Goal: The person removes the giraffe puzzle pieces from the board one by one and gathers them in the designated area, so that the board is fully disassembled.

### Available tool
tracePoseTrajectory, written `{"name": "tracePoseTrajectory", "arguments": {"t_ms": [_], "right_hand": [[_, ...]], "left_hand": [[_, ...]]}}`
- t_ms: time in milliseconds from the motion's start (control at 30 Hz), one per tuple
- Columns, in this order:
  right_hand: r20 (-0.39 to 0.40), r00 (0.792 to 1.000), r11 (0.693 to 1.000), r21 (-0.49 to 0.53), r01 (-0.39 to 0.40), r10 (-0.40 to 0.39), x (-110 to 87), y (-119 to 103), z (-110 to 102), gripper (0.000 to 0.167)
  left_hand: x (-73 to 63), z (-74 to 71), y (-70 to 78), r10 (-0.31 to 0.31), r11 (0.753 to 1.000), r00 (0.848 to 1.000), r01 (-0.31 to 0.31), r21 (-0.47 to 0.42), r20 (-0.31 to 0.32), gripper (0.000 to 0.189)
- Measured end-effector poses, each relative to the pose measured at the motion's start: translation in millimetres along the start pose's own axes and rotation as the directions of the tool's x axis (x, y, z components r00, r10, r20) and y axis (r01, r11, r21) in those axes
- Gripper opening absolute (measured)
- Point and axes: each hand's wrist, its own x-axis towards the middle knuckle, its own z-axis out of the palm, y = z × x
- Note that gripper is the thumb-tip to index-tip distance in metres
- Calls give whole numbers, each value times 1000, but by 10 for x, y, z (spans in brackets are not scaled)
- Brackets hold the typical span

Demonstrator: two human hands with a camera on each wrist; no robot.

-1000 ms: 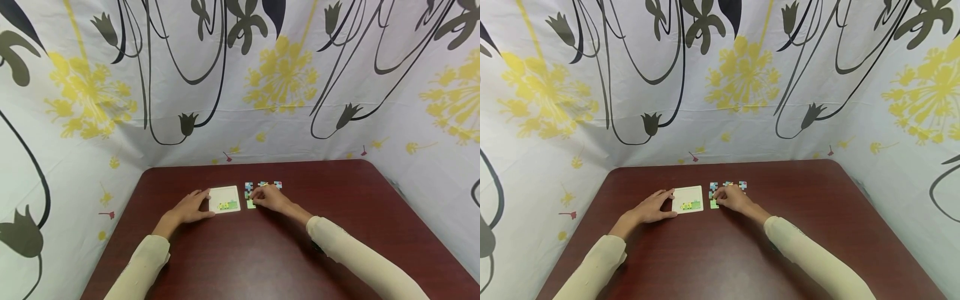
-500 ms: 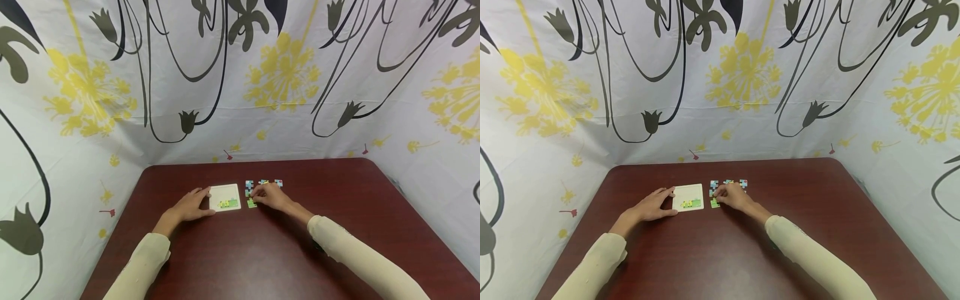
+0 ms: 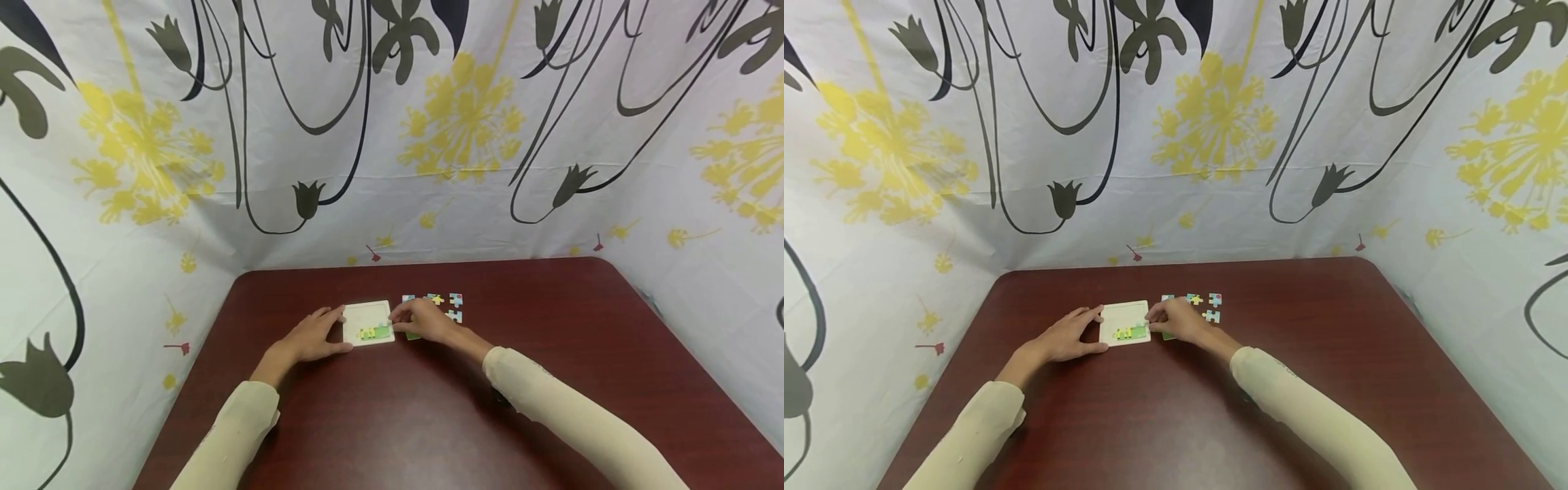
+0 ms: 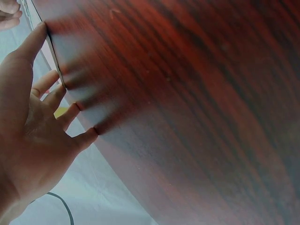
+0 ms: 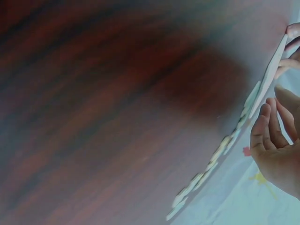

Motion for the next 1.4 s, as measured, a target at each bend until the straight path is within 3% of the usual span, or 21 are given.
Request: {"name": "tracePoseTrajectory", "arguments": {"t_ms": [167, 400, 767, 933, 1400], "right_hand": [[6, 1000, 999, -10, 31, -31, 122, -76, 56, 16], [65, 998, 1000, 29, 12, -14, 231, -188, 123, 18], [165, 986, 999, -43, -2, 9, 374, -267, 197, 25], [216, 976, 997, -75, 32, -15, 383, -259, 194, 25], [216, 976, 999, -50, 19, -8, 434, -251, 289, 23]], "left_hand": [[1, -16, 3, 15, 1000, 1000, -15, 0, 4, 93], [26, -7, 10, 5, 1000, 1000, -5, 11, 11, 95], [47, -6, 14, 35, 999, 999, -35, 12, 11, 93], [52, 1, 25, 35, 999, 999, -35, 10, 10, 92], [-17, -32, 15, 18, 1000, 1000, -18, 3, 7, 92]]}}
